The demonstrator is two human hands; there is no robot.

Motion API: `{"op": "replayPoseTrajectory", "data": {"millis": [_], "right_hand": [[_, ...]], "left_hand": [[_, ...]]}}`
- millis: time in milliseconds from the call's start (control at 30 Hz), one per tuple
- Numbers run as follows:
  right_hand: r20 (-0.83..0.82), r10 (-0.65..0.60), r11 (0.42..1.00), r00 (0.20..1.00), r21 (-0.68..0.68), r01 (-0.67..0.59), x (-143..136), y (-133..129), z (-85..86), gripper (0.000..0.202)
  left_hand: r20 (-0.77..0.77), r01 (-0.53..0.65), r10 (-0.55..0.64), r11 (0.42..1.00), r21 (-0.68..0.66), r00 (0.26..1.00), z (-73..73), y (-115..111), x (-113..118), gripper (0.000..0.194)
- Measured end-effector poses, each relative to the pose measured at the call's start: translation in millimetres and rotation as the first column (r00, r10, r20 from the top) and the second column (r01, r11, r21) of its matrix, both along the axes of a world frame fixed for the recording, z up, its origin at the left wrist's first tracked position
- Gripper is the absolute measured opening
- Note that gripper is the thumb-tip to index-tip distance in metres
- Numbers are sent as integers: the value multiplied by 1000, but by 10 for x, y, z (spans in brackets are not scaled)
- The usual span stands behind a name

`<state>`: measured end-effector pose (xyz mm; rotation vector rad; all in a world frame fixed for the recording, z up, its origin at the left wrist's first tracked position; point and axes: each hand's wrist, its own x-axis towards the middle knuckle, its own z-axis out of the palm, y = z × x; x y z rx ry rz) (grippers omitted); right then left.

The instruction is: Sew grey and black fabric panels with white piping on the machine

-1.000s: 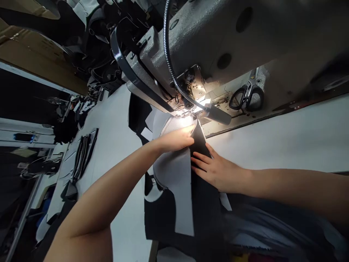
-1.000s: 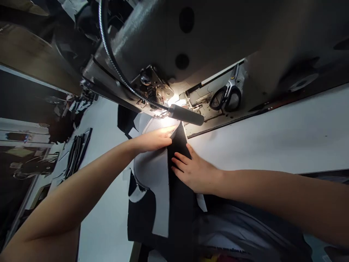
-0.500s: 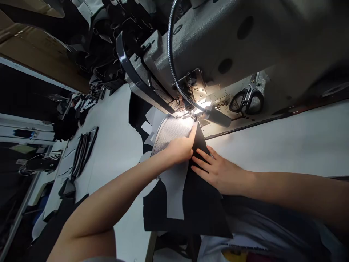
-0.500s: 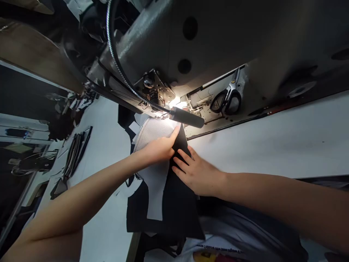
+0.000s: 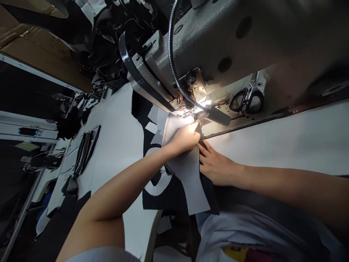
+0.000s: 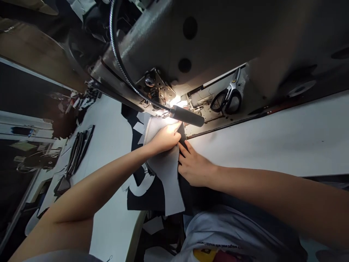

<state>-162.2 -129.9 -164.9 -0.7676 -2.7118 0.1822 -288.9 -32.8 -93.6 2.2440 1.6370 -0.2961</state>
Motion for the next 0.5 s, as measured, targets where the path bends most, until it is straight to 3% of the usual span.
{"op": "replayPoseTrajectory", "data": {"millis": [133, 267, 367, 500], "right_hand": [[-37, 80, 997, 996, -15, -81, 121, 97, 33, 49], [-103, 135, 991, 985, 28, -133, 196, 85, -15, 51], [-121, 72, 992, 990, 114, -58, 124, 5, -66, 46], [-139, 23, 983, 990, 182, 2, 2, -73, -90, 38]], "left_hand": [[-228, 20, -16, 1000, 14, 973, 83, -117, 74, 72], [-452, 31, -92, 990, -141, 887, 203, -261, 25, 90], [-389, 46, -147, 966, -255, 909, 234, -297, -138, 93], [-71, 46, -73, 944, -326, 995, 265, -278, -276, 81]]}}
